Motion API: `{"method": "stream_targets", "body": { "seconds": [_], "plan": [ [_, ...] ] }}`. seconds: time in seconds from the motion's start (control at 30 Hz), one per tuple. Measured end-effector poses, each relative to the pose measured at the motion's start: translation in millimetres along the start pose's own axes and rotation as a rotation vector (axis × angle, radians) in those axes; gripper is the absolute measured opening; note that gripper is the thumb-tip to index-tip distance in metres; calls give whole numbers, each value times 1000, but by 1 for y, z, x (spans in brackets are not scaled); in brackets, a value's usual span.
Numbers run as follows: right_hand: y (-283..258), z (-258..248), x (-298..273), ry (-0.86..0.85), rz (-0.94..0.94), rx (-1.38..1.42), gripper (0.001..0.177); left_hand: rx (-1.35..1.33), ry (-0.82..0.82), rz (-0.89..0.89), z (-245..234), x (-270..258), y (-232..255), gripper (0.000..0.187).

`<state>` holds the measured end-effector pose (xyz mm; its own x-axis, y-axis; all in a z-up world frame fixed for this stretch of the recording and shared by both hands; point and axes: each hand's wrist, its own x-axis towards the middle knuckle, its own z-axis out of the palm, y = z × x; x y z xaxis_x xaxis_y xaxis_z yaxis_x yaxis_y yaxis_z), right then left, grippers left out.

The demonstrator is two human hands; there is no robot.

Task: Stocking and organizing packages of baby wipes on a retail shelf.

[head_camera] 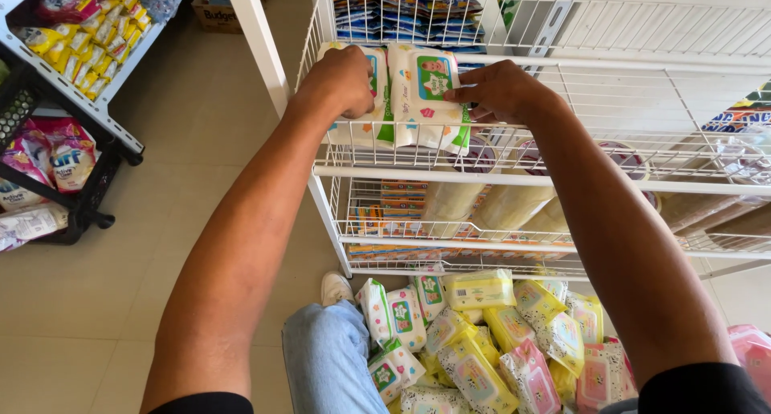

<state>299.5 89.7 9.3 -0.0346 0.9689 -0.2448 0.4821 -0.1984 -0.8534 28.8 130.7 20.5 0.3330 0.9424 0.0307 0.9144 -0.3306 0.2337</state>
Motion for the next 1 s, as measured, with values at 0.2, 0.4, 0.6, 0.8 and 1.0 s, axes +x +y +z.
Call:
{"method": "stream_targets", "body": {
  "seconds": [0.2,0.4,0.6,0.8,1.0],
  "plan": [
    [25,-11,22,-79,-254,-240,44,8,23,23,2,-4,-1,40],
    [-3,4,1,2,-90,-162,48,2,25,14,1,-8,-1,41],
    [7,-10,-9,482,-422,-443,46,-100,88,21,-18,-33,11,56],
    [19,-3,-74,515,-699,-322,31,-367,453,431,-33,-111,46,43],
    [80,29,-162,650,-878,-604,52,-623,668,746,25,-187,83,21]
  ]
}}
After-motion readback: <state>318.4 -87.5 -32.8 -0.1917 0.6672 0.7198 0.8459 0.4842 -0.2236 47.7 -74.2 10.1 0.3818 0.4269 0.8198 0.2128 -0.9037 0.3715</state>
